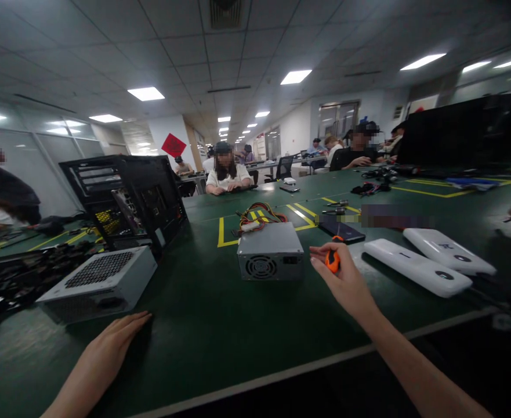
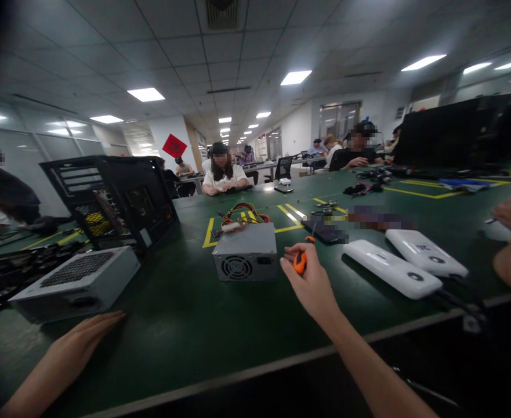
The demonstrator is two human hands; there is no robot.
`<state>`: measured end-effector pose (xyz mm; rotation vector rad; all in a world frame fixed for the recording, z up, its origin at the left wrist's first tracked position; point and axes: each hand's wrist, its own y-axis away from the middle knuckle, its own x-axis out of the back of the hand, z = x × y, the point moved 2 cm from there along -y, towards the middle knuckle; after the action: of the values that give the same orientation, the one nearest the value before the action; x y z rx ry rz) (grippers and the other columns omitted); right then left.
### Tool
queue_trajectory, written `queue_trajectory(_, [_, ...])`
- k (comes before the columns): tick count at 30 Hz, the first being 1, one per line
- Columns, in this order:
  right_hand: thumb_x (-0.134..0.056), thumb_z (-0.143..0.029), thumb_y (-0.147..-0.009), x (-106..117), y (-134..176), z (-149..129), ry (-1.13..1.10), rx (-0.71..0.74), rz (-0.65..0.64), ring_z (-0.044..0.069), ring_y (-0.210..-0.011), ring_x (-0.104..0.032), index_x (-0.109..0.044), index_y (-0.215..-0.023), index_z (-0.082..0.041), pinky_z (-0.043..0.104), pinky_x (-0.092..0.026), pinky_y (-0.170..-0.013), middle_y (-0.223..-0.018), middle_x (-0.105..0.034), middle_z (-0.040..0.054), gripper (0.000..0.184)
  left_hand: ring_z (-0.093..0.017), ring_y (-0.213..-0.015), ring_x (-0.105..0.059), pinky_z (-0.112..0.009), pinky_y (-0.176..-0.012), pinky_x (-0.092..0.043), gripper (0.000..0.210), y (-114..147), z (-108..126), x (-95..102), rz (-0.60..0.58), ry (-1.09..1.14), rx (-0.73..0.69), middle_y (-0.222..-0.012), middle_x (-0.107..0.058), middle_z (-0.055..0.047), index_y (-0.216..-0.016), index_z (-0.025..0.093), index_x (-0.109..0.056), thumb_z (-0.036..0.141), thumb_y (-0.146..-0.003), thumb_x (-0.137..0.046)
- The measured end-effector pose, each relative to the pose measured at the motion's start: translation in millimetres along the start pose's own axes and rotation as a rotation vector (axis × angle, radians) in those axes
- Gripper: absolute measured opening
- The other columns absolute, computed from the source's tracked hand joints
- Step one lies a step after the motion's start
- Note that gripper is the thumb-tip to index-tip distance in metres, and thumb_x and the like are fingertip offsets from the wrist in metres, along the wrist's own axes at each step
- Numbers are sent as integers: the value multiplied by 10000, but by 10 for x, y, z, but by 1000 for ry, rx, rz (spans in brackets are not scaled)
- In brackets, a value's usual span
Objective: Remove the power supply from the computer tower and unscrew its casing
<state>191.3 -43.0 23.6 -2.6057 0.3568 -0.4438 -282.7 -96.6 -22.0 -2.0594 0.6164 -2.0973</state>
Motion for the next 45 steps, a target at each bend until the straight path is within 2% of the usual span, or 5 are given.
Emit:
queue_trajectory(6, [-531, -410, -739, -192, -471, 95, -27, -138, -108, 161, -790, -550, -456, -914, -218, 298, -435, -719, -879, -554, 8, 270, -183, -913, -613, -280, -808, -497, 316, -15, 133, 137, 10, 2, 1, -999, -653, -28, -967, 246, -649, 331, -810, -388])
queue_trajectory(14, [-580, -353, -674, -328, -663, 182, -13, -111, -154, 127, -699, -469, -474, -878, -215, 250, -380, -642, -788, -486, -31, 268, -163, -911, -593, -259, -810, -478, 292, -181, 304, 142, -35, 72, -55, -1015, -600, -29, -1008, 253, -593, 365, -837, -385])
queue_trajectory(24, [-534, -380, -692, -811, -861, 209, -68, -55, -217, 122, -665, -456, -464, -872, -218, 237, -370, -599, -754, -464, -40, 252, -126, -799, -559, -257, -725, -456, 298, -963, 1528, 239, -185, 109, -316, -1016, -518, -46, -1007, 217, -551, 174, -863, -293])
queue_trajectory(34, [-505, -416, -723, -996, -860, 145, -18, 31, -220, 141, -682, -496, -464, -851, -215, 271, -388, -663, -762, -515, -26, 242, -157, -927, -515, -304, -813, -436, 293, -1380, 2315, 8, -33, 138, -566, -1037, -539, -50, -1063, 209, -508, 110, -843, -343])
queue_trajectory(45, [-484, -275, -763, -766, -601, -185, 183, 241, -144, 172, -792, -542, -436, -958, -220, 299, -384, -753, -873, -546, 15, 209, -143, -930, -566, -258, -809, -444, 310, -1405, 2189, -200, -74, 405, -316, -1076, -558, -40, -1080, 229, -528, 136, -833, -366])
